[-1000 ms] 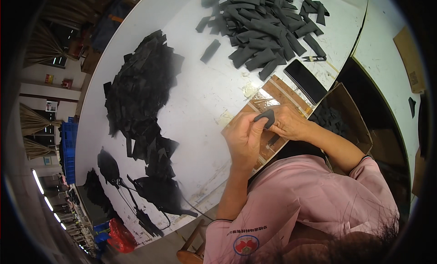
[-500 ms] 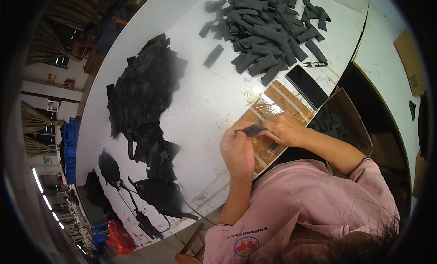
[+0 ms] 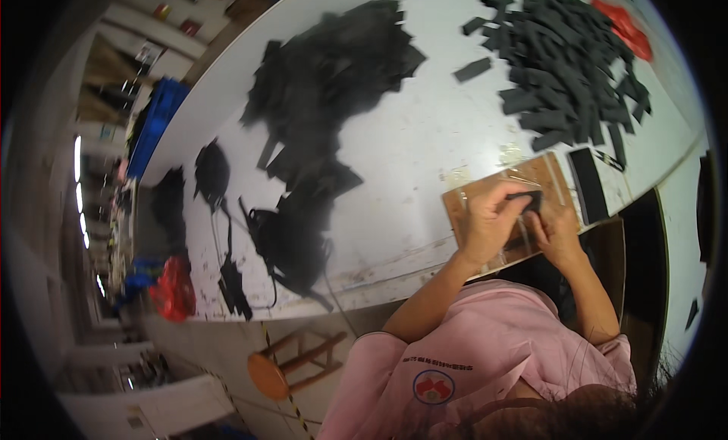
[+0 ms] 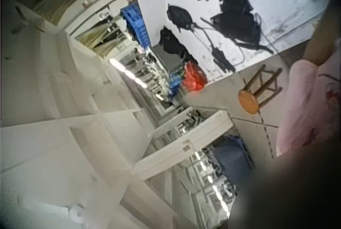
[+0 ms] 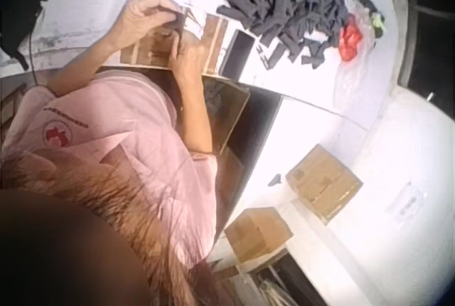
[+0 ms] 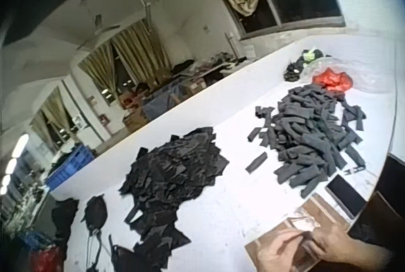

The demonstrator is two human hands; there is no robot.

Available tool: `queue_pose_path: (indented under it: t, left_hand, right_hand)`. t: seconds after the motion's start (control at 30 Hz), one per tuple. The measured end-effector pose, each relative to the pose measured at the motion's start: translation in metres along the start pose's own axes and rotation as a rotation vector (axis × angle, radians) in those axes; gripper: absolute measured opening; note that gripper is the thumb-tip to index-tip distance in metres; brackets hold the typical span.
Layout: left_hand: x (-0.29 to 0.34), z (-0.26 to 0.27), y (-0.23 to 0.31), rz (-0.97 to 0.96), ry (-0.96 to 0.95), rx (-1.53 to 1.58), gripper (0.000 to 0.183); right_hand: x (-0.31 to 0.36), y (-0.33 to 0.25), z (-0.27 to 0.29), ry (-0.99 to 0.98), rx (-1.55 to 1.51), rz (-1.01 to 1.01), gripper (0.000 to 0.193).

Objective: Applying adhesive and assembling small black foam and rubber components for footwear on an industrial workbench.

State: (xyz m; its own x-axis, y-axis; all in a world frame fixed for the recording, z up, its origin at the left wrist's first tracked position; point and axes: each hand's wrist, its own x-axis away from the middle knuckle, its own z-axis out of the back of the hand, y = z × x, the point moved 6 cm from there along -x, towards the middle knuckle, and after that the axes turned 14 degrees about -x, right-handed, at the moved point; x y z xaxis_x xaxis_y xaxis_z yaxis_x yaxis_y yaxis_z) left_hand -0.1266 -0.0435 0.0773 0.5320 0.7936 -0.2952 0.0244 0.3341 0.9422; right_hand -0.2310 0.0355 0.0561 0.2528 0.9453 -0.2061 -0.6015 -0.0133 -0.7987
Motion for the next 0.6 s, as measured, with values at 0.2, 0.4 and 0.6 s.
queue_pose_path:
  t: [0.2,0.4,0.6]
  left_hand:
    - [0.013,0.064,-0.053,0.153,0.242,-0.359,0.015]
    - [0.011,0.223,-0.122,0.491,0.564,-1.434,0.08]
    - [0.0,0.309,-0.181,0.884,0.383,-1.464,0.101]
  right_hand:
    - [-0.018,-0.023,0.022,-0.107,-0.179,0.065,0.012]
    - [-0.101,0.012,0.08,0.169,-0.628,-0.193,0.04]
    - [-0.071,0.124,0.022,0.196,-0.281,-0.348,0.045]
